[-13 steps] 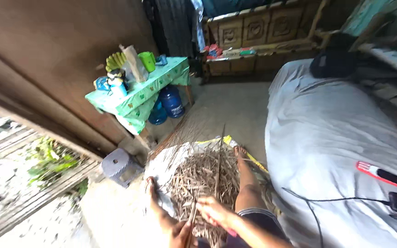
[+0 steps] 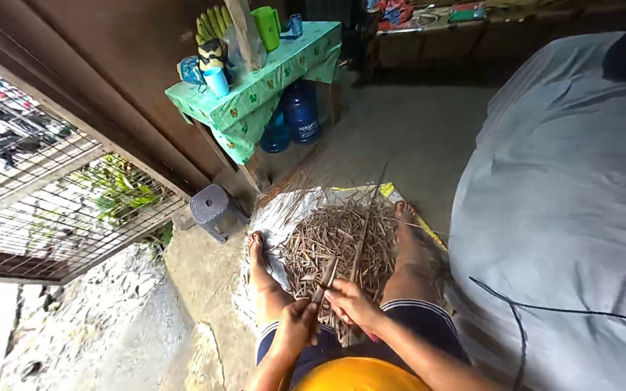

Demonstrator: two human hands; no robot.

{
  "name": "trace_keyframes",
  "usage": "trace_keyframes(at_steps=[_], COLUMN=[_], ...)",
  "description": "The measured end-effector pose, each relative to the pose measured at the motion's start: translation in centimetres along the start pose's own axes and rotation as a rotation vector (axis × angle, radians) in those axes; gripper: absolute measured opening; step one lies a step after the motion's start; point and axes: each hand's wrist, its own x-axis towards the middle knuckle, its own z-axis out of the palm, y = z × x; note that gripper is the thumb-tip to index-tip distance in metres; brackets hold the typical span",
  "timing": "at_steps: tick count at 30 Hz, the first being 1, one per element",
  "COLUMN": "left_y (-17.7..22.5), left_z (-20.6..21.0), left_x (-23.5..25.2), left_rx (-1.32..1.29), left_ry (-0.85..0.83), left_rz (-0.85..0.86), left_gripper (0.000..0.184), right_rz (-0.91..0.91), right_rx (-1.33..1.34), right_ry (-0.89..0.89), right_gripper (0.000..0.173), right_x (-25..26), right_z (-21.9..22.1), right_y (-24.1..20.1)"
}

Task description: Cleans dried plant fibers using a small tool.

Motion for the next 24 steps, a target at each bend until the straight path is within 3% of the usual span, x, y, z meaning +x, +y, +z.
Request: trace_keyframes(at_steps=[4, 7, 11, 13, 20, 24], left_y=[0.0, -0.3, -0.8, -0.9, -1.9, -1.6], left_z=[-1.0, -1.9, -1.9, -1.7, -2.1, -2.3], left_x=[-0.5, -0.7, -1.0, -1.3, -2.5, -2.5], left_rx=[-0.179, -0.232, -0.207, -0.185, -0.131, -0.146], left_ry=[-0.065, -0.128, -0.107, -0.104, -0.109, -0.121], left_rz=[-0.149, -0.221, -0.206, -0.183, -0.135, -0.155], left_gripper=[0.027, 0.029, 0.029, 0.028, 0.025, 0.027], right_rz=[-0.090, -0.154, -0.119, -0.111, -0.083, -0.053], right_rx=[-0.173, -0.415, -0.746, -0.852, -0.577, -0.445], right_ry=[-0.059, -0.092, -0.062, 0.044, 0.585, 0.330], right_gripper=[0.015, 0.026, 0.034, 0.035, 0.037, 0.039], right_x=[0.4, 0.8, 1.0, 1.3, 3.1, 1.5], right_z=[-0.9, -1.7, -1.9, -2.1, -7.2, -4.7], right_y=[0.8, 1.0, 0.4, 0.0, -1.2, -1.0])
